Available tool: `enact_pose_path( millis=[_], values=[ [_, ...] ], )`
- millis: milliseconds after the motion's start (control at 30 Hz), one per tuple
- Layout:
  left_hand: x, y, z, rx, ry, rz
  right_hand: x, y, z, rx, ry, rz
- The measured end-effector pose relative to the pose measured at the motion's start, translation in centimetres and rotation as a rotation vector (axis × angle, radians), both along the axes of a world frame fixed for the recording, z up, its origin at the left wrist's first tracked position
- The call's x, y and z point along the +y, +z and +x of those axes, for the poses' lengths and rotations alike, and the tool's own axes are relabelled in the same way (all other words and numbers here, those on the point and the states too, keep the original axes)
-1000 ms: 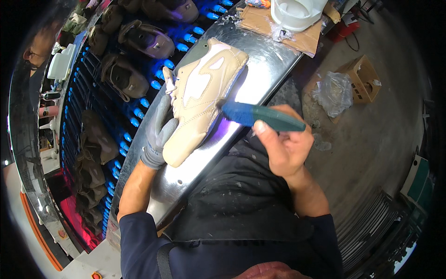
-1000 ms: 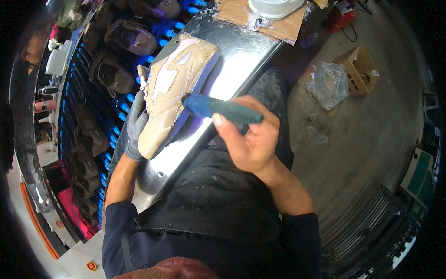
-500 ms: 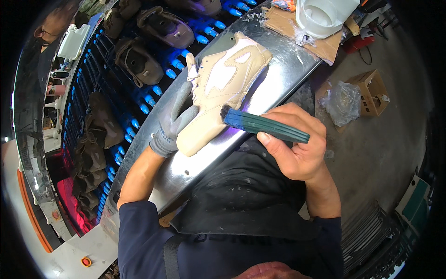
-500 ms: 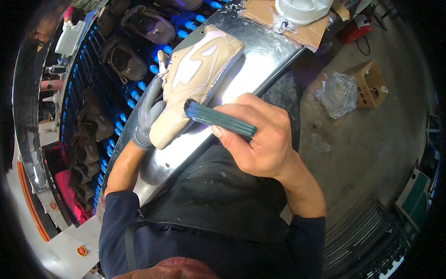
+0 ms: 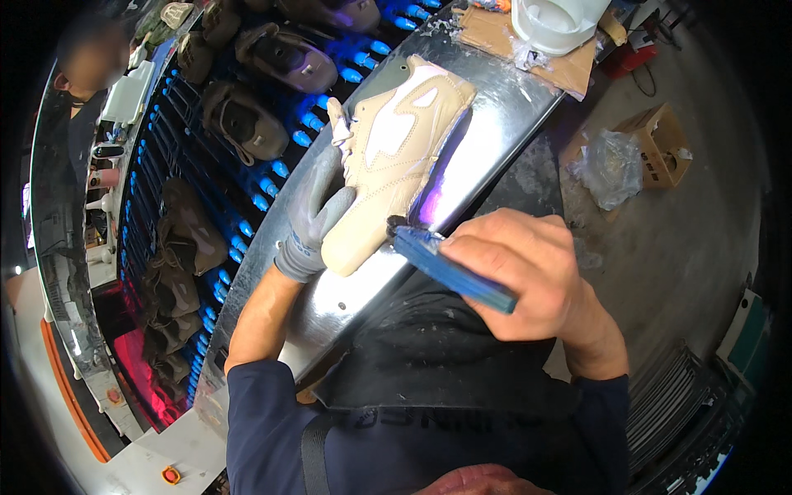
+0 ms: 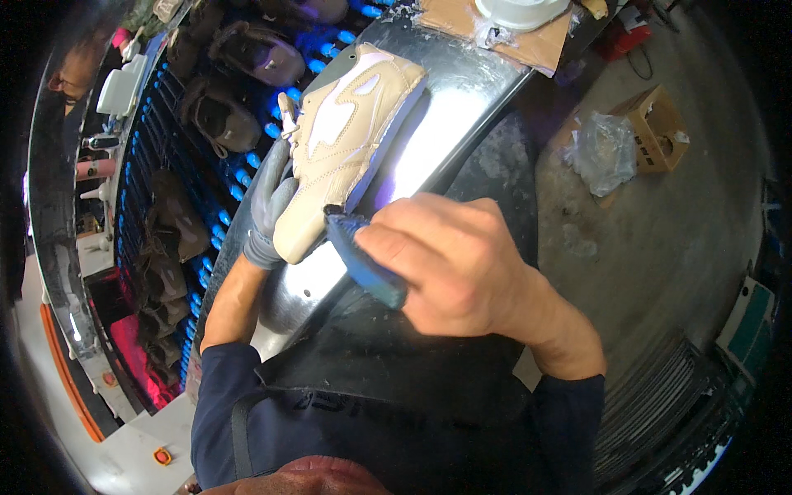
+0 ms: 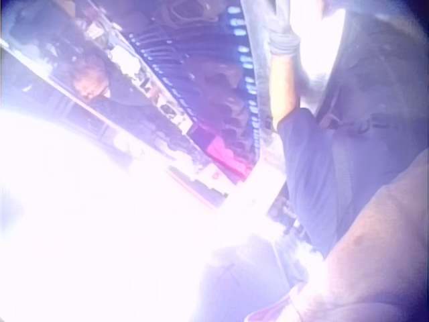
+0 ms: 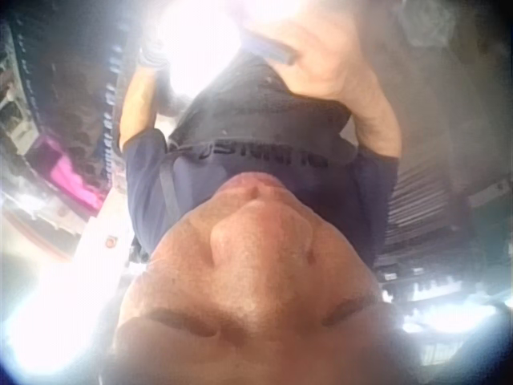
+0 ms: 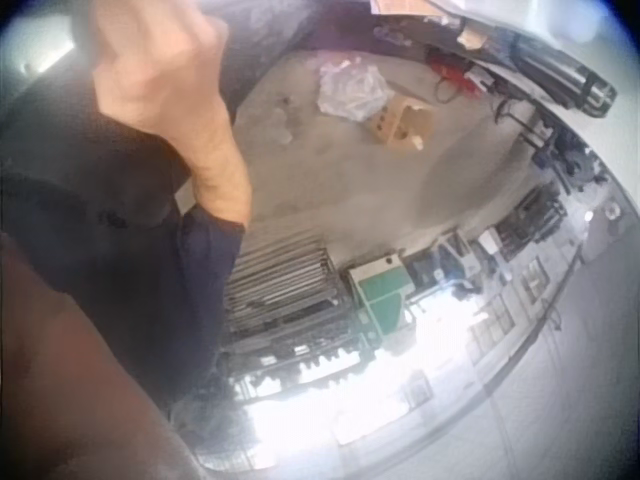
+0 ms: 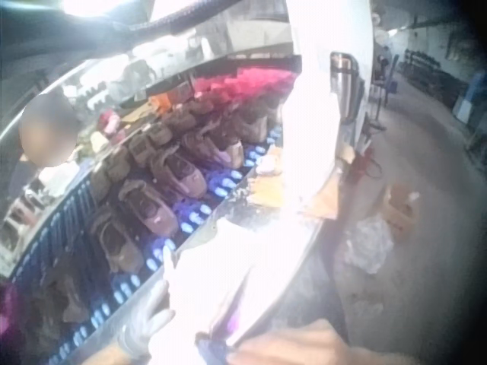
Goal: The person scrubs a beige sneaker with a blue brush, repeatedly dipping the brush into a white liquid container and cleaning different areas of the shoe. The person handles multiple shoes on a conveyor belt, rotating each shoe to access different sides while scrubbing.
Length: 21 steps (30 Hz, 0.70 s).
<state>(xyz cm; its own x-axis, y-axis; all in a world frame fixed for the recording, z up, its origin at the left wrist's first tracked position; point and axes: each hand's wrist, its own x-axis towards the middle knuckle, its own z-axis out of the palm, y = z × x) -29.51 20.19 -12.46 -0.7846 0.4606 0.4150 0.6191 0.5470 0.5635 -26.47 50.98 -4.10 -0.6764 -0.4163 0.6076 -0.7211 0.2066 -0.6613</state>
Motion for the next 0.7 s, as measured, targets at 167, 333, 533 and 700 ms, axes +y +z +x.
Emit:
enact_pose_path(
  millis=[167,333,533,700],
  values=[
    [2.6,1.7,0.0,0.552,0.003,-0.226,3.8,-3.2,-2.0,-0.463,-0.143,-0.301],
    [7.4,5.5,-0.4,0.441,-0.053,-0.019,2.5,-5.2,-0.7,-0.691,-0.063,-1.015],
    [7.6,5.7,-0.9,0.394,-0.089,0.006,-0.7,-6.1,2.5,-0.584,-0.161,-0.965],
    [6.9,6.9,-1.1,0.353,-0.153,-0.100,3.2,-3.6,2.4,-0.495,-0.060,-0.735]
  ],
)
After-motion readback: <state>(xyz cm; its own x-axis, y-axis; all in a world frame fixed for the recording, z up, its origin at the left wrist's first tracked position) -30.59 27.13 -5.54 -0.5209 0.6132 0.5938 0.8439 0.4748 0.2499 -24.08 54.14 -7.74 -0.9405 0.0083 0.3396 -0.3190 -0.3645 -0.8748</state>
